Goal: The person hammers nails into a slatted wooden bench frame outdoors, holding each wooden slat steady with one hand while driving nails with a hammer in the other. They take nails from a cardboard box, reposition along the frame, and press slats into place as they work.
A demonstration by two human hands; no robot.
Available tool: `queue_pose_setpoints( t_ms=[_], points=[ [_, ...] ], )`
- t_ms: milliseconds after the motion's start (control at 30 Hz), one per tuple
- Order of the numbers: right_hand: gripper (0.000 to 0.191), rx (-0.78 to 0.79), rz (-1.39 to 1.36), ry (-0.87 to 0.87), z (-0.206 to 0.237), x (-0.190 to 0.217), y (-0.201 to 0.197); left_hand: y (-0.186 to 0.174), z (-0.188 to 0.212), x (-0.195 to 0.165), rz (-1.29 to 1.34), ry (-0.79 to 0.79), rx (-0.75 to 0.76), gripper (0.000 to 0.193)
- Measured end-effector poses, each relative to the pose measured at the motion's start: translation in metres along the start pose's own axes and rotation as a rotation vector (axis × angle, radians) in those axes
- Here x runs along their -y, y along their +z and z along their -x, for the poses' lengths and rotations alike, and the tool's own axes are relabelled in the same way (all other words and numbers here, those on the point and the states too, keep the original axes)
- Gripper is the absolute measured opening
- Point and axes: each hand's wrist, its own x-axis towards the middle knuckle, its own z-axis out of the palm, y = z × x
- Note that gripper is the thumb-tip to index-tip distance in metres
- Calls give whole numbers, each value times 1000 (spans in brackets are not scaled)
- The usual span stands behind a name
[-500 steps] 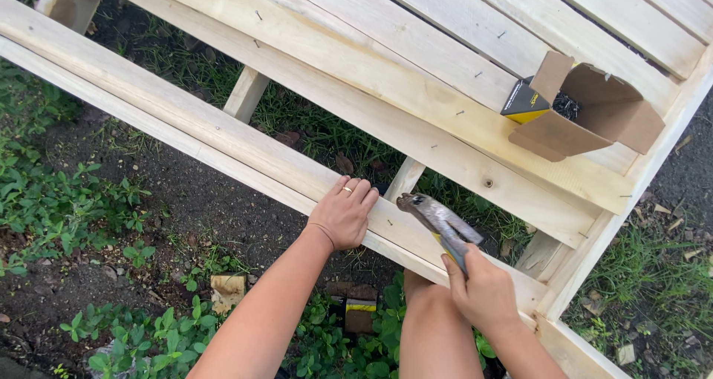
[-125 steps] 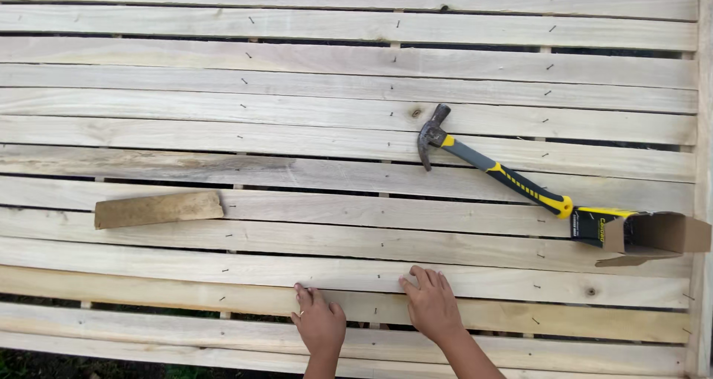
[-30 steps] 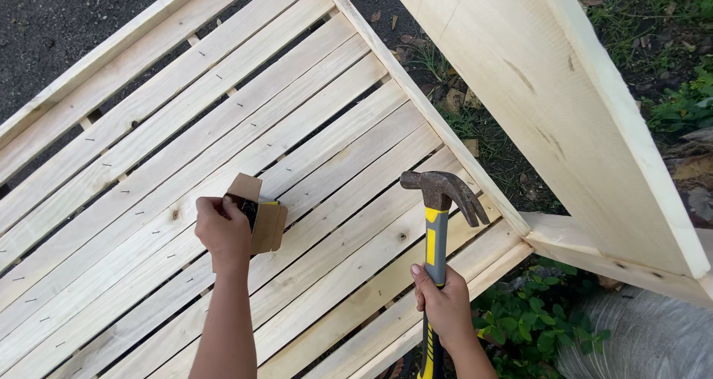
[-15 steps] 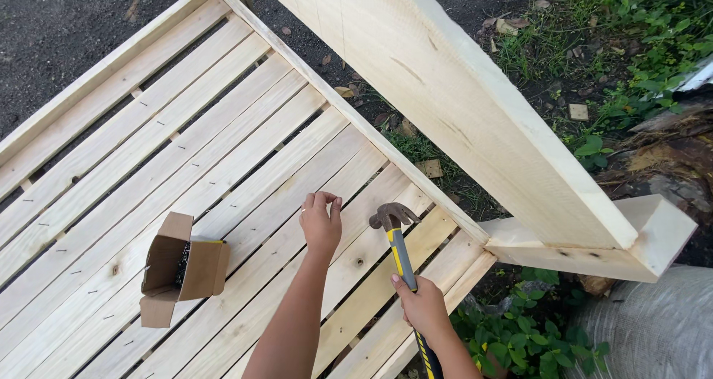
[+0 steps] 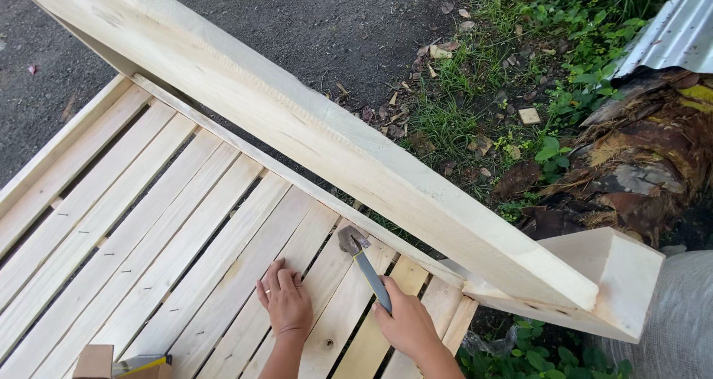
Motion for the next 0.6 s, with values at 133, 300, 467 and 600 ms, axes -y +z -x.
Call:
queue_pose_setpoints(
  t_ms=[133,300,467,600],
  points=[
    [36,-133,-42,-121,-21,19,24,4,7,7,-37,20,-25,10],
    [21,-187,-315,-17,-22,40,41,3,12,6,-31,58,-85,11],
    [30,-314,-724,183,7,61,54,-7,20,8,94,75,-89,11],
    [26,-465,-887,271,32,74,73,-17,18,7,351,55,-89,14]
  ],
)
